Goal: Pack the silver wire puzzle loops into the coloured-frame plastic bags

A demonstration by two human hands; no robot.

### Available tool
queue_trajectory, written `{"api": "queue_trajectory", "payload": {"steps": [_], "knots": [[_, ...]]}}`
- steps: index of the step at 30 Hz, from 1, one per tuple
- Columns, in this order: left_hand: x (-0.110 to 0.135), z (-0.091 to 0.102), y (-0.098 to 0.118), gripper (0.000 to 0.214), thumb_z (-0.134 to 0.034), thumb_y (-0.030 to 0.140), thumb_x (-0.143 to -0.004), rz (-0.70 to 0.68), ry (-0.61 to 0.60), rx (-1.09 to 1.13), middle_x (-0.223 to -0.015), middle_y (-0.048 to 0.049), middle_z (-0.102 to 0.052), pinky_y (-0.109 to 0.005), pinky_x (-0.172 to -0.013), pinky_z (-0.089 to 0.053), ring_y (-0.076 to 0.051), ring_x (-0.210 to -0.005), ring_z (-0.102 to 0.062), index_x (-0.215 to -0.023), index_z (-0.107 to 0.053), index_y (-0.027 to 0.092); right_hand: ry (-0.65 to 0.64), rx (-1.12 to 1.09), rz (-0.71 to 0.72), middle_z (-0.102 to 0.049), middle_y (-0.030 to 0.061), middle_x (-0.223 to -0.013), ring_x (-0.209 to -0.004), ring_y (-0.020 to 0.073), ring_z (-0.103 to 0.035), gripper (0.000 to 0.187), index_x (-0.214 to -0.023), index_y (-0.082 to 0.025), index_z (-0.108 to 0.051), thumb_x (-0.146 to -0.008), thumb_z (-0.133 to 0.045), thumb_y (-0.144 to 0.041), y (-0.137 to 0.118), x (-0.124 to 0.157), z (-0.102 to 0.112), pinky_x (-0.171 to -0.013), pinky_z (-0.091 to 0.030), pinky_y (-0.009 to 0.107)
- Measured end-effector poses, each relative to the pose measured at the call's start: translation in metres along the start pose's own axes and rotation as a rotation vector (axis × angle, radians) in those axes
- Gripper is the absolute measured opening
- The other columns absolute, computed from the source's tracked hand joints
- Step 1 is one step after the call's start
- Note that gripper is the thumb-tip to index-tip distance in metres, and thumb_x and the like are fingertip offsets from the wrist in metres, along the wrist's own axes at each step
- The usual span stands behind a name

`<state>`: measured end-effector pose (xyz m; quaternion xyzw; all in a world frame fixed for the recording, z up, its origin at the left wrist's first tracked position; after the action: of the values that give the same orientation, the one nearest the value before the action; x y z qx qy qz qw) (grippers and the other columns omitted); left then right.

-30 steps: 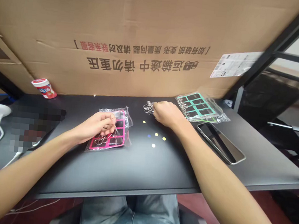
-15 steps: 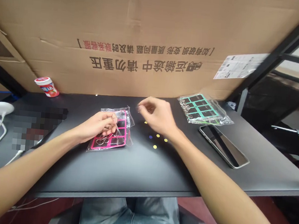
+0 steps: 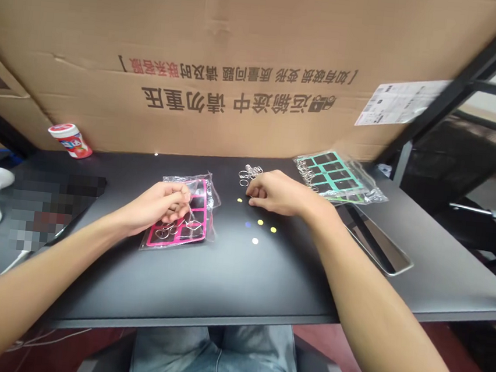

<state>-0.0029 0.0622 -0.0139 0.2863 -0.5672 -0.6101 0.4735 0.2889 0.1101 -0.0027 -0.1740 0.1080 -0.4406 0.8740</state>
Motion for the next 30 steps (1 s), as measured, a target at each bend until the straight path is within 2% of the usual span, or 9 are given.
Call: {"api": "queue_trajectory", "payload": {"steps": [3, 9, 15, 17, 20, 23, 26, 28, 30], "knots": [[0.001, 0.0, 0.001, 0.019, -0.066, 0.026, -0.09, 0.013, 0.022, -0.01, -0.069, -0.0015, -0.066, -0.018, -0.048, -0.033, -0.007, -0.053, -0.052, -0.078, -0.053, 0.02, -0.014, -0.034, -0.012, -0.082, 0.0011, -0.082, -0.072, 0.0195, -0.074, 0.016, -0.1, -0.025, -0.084, -0.09, -0.072, -0.024, -0.005, -0.002, -0.004, -0.066, -0.057, 0.031], [0.001, -0.001, 0.0, 0.017, -0.065, 0.026, -0.091, 0.013, 0.014, -0.009, -0.068, -0.0015, -0.066, -0.018, -0.048, -0.035, -0.008, -0.055, -0.054, -0.08, -0.054, 0.02, 0.038, -0.158, 0.012, -0.083, -0.0007, -0.084, -0.077, 0.0201, -0.078, 0.011, -0.093, -0.025, -0.082, -0.085, -0.075, -0.022, -0.014, 0.0, 0.0, -0.073, -0.061, 0.032], [0.001, -0.002, 0.002, 0.017, -0.065, 0.025, -0.091, 0.022, 0.025, -0.011, -0.067, -0.0002, -0.063, -0.018, -0.048, -0.033, -0.007, -0.053, -0.05, -0.08, -0.054, 0.019, 0.472, -0.538, 0.064, -0.083, 0.0052, -0.096, -0.086, 0.0225, -0.079, 0.015, -0.097, -0.022, -0.078, -0.088, -0.08, -0.033, -0.05, -0.006, -0.01, -0.086, -0.066, 0.038], [0.001, -0.002, 0.002, 0.016, -0.065, 0.025, -0.091, 0.018, 0.023, 0.0, -0.064, 0.0011, -0.059, -0.018, -0.047, -0.03, -0.006, -0.051, -0.046, -0.08, -0.055, 0.019, 0.423, -0.626, 0.154, -0.084, 0.0064, -0.102, -0.09, 0.0226, -0.08, 0.021, -0.103, -0.021, -0.079, -0.089, -0.08, -0.036, -0.069, -0.009, -0.018, -0.089, -0.067, 0.039], [0.0, -0.001, 0.001, 0.018, -0.067, 0.026, -0.091, 0.009, 0.02, 0.026, -0.061, 0.0029, -0.052, -0.018, -0.047, -0.025, -0.005, -0.049, -0.04, -0.079, -0.055, 0.019, 0.35, -0.528, 0.21, -0.085, 0.0066, -0.109, -0.095, 0.0229, -0.079, 0.023, -0.109, -0.021, -0.081, -0.093, -0.076, -0.037, -0.078, -0.006, -0.013, -0.091, -0.065, 0.038], [0.0, 0.0, 0.0, 0.017, -0.067, 0.026, -0.092, 0.011, 0.013, 0.025, -0.062, 0.0032, -0.052, -0.018, -0.048, -0.024, -0.005, -0.05, -0.038, -0.081, -0.056, 0.019, 0.453, -0.197, 0.082, -0.084, 0.0071, -0.108, -0.093, 0.024, -0.077, 0.02, -0.105, -0.021, -0.083, -0.095, -0.071, -0.034, -0.049, 0.004, 0.013, -0.087, -0.06, 0.038], [0.0, 0.0, -0.001, 0.016, -0.067, 0.024, -0.091, 0.021, 0.008, 0.02, -0.062, 0.0028, -0.053, -0.018, -0.048, -0.025, -0.006, -0.051, -0.041, -0.081, -0.056, 0.019, 0.176, -0.019, -0.072, -0.082, 0.0041, -0.089, -0.078, 0.0236, -0.074, 0.028, -0.109, -0.023, -0.084, -0.09, -0.076, -0.042, -0.009, 0.01, 0.023, -0.078, -0.057, 0.038], [0.0, 0.0, -0.001, 0.018, -0.066, 0.025, -0.093, 0.026, 0.007, 0.012, -0.062, 0.0025, -0.054, -0.018, -0.048, -0.025, -0.006, -0.051, -0.042, -0.08, -0.055, 0.019, -0.015, -0.033, -0.14, -0.081, 0.0021, -0.086, -0.076, 0.0236, -0.075, 0.039, -0.12, -0.026, -0.082, -0.087, -0.079, -0.047, 0.01, 0.012, 0.02, -0.074, -0.056, 0.037], [0.0, 0.0, -0.001, 0.018, -0.064, 0.025, -0.094, 0.029, 0.008, 0.005, -0.063, 0.0024, -0.055, -0.018, -0.048, -0.026, -0.005, -0.051, -0.042, -0.081, -0.054, 0.019, -0.109, -0.064, -0.164, -0.083, 0.0018, -0.09, -0.079, 0.0241, -0.076, 0.041, -0.122, -0.028, -0.082, -0.086, -0.08, -0.047, 0.019, 0.013, 0.015, -0.076, -0.057, 0.037]]}}
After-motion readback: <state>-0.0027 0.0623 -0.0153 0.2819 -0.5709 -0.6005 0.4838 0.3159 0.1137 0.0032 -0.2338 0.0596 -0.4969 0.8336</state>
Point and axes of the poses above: each hand's wrist, its own x-axis away from the middle knuckle, its own z-axis out of the back of the hand, y = z × x, the point moved 4 cm from there along -x, towards the middle knuckle
